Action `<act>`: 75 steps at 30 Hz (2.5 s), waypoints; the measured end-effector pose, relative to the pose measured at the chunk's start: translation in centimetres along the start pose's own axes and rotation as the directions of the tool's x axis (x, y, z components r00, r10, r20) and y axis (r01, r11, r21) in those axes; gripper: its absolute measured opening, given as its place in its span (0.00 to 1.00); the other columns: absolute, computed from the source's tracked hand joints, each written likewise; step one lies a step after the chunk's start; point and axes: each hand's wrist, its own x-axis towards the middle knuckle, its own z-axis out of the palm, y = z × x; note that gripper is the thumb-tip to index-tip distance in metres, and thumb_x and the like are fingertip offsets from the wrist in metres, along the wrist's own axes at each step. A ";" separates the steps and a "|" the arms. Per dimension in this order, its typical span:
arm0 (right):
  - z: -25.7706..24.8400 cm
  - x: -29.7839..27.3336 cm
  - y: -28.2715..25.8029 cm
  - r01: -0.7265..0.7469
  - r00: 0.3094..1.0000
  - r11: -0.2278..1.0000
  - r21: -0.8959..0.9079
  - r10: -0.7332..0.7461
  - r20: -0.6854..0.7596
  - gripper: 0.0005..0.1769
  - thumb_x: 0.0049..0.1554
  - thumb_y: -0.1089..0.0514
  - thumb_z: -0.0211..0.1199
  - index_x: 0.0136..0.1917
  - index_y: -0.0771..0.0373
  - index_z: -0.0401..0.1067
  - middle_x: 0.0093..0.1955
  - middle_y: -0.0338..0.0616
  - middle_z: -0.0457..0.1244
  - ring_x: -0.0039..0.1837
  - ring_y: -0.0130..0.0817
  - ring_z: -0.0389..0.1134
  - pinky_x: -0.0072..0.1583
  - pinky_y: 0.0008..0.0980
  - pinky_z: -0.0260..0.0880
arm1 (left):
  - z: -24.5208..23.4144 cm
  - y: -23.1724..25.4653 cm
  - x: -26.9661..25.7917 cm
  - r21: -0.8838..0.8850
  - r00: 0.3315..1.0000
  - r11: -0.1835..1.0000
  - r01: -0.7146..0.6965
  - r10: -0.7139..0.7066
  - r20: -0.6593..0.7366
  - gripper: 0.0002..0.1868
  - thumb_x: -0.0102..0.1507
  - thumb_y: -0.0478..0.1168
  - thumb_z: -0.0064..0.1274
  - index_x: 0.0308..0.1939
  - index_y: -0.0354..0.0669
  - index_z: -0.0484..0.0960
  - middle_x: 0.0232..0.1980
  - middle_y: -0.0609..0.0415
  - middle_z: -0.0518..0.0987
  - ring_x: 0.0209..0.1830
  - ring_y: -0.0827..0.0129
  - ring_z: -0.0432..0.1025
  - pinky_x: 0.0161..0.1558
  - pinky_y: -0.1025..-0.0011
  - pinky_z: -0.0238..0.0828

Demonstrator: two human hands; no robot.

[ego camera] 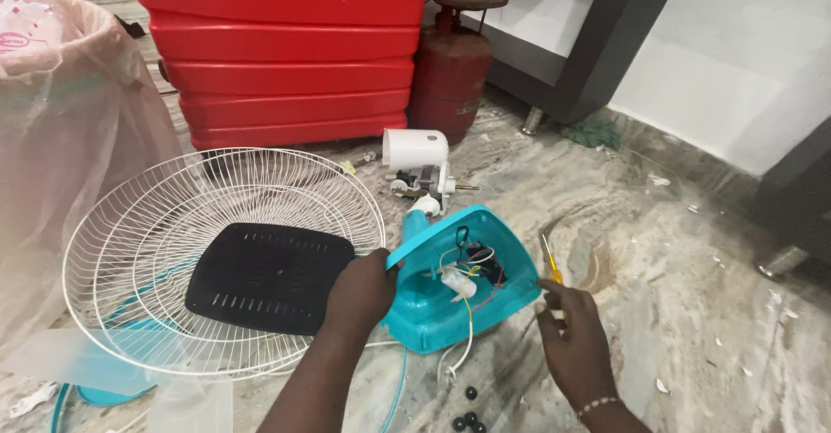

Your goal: The person uses a screwdriver to connect wires inside the back cover of a fan. They then place the cover onto the fan's motor housing and secure it with screws.

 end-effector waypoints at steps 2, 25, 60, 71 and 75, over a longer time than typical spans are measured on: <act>0.4 0.0 0.8 -0.051 0.998 0.999 0.007 0.051 0.021 0.19 0.56 0.57 0.66 0.62 0.56 0.73 0.56 0.46 0.63 0.59 0.37 0.69 0.57 0.36 0.74 | -0.5 0.4 -0.2 -0.021 1.000 1.000 0.009 -0.009 -0.002 0.15 0.65 0.51 0.53 0.46 0.46 0.84 0.42 0.40 0.84 0.46 0.44 0.78 0.48 0.49 0.74; 3.2 2.9 -0.7 -0.173 0.985 0.952 0.252 0.165 0.051 0.37 0.45 0.52 0.77 0.66 0.62 0.71 0.61 0.45 0.70 0.62 0.35 0.71 0.63 0.34 0.70 | -2.1 7.2 -2.0 -0.036 0.959 0.961 -0.275 0.271 -0.079 0.36 0.46 0.40 0.73 0.55 0.42 0.72 0.50 0.44 0.80 0.51 0.45 0.74 0.47 0.50 0.70; 3.7 2.0 0.3 -0.269 0.960 0.850 0.454 0.201 0.193 0.30 0.53 0.58 0.68 0.69 0.63 0.69 0.60 0.44 0.70 0.60 0.30 0.70 0.62 0.32 0.69 | -3.0 6.1 -2.5 -0.109 0.934 0.930 -0.350 0.337 -0.121 0.39 0.42 0.39 0.75 0.54 0.42 0.73 0.49 0.45 0.80 0.51 0.46 0.75 0.47 0.52 0.71; 3.7 1.4 0.7 -0.321 0.942 0.889 0.328 0.262 0.211 0.34 0.51 0.60 0.70 0.70 0.60 0.67 0.58 0.44 0.70 0.60 0.34 0.72 0.61 0.33 0.70 | -2.6 4.7 -1.9 -0.133 0.946 0.937 -0.324 0.322 -0.031 0.49 0.44 0.38 0.74 0.67 0.43 0.66 0.60 0.41 0.76 0.60 0.47 0.71 0.57 0.56 0.69; 3.6 0.1 1.6 -0.261 0.955 0.911 0.320 0.195 0.226 0.30 0.51 0.61 0.68 0.67 0.61 0.68 0.58 0.45 0.70 0.58 0.36 0.72 0.59 0.36 0.72 | -2.1 3.1 -3.0 -0.149 0.958 0.947 -0.284 0.276 -0.073 0.47 0.49 0.38 0.71 0.70 0.40 0.65 0.64 0.40 0.74 0.64 0.46 0.69 0.61 0.57 0.68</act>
